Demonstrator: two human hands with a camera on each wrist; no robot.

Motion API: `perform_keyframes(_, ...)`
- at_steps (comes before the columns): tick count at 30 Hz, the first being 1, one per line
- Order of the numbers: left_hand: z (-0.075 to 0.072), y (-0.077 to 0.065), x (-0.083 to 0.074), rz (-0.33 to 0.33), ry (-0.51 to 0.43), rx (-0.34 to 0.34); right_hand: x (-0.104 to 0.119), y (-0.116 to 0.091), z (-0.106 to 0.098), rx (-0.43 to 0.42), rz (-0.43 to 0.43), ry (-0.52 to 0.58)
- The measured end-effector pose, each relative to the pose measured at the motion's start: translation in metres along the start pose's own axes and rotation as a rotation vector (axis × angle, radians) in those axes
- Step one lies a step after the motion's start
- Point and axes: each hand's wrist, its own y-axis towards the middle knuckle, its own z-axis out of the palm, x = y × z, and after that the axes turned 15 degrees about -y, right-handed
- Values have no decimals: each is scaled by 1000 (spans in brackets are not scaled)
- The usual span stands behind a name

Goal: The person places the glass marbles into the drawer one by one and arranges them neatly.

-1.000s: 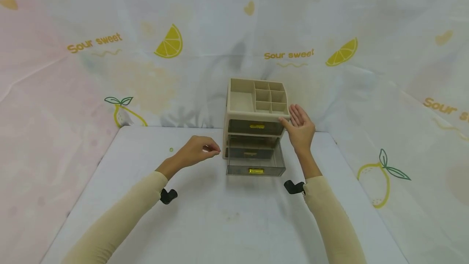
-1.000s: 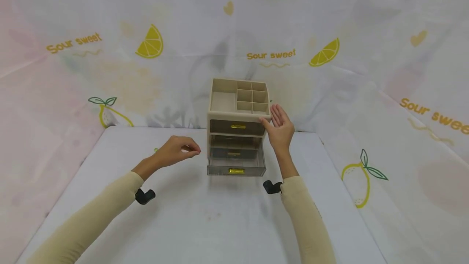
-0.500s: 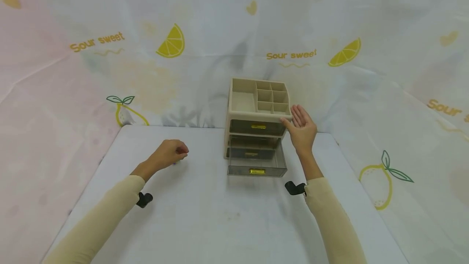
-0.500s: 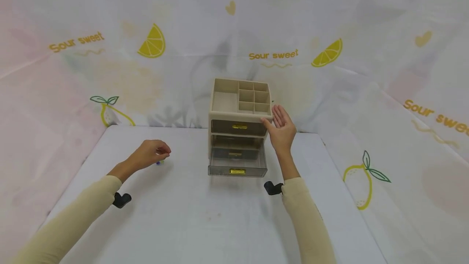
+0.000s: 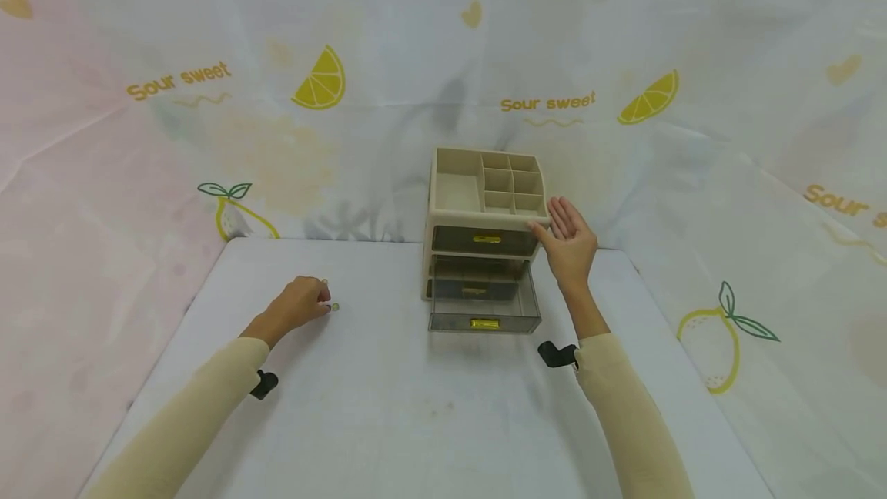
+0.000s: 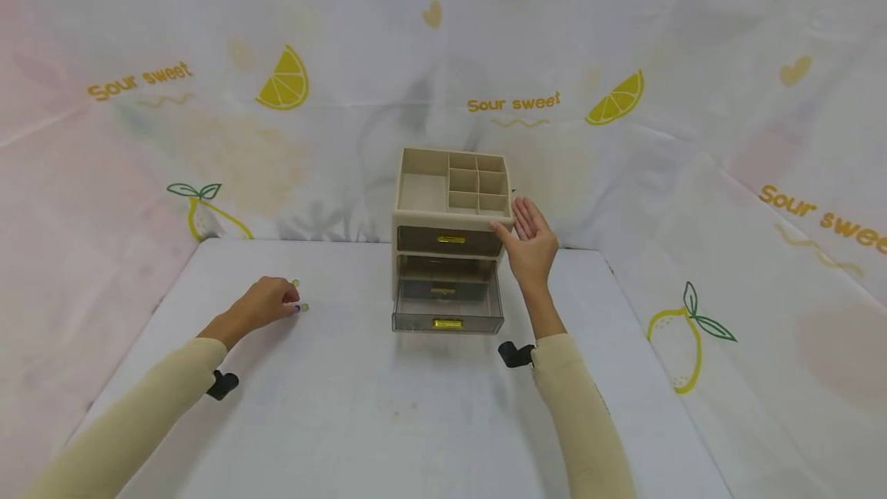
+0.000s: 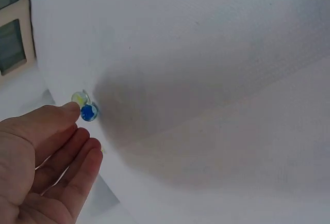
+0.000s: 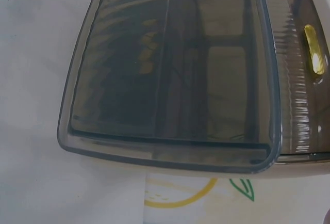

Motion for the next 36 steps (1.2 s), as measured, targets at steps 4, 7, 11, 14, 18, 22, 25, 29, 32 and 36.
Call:
perform_keyframes(4,3,1,5,-21,-7,14,1,0,0,0,1,1)
perform_keyframes(7,5,2,7,-35,-6,23,1,0,1,-4,10,15)
perform_keyframes(11,6,3,7,-37,-5,32,2,2,1,-9,15,25)
perform_keyframes(14,7,5,6,-44,8,35,2,1,0,-10,15,24)
perform_keyframes(18,7,6,4,-69,32,52,3,0,0,-8,14,19)
perform_keyframes(22,7,5,4,-70,33,56,3,-1,0,-6,14,20)
perform_keyframes(25,7,4,7,-53,9,18,2,-1,1,-7,13,21)
perform_keyframes(29,8,2,11,-28,-49,-67,3,-1,1,-7,14,22)
perform_keyframes(32,7,1,10,-20,-120,-131,3,-1,1,-5,17,25)
perform_keyframes(36,7,2,6,44,-207,-194,2,-1,-1,-5,16,23)
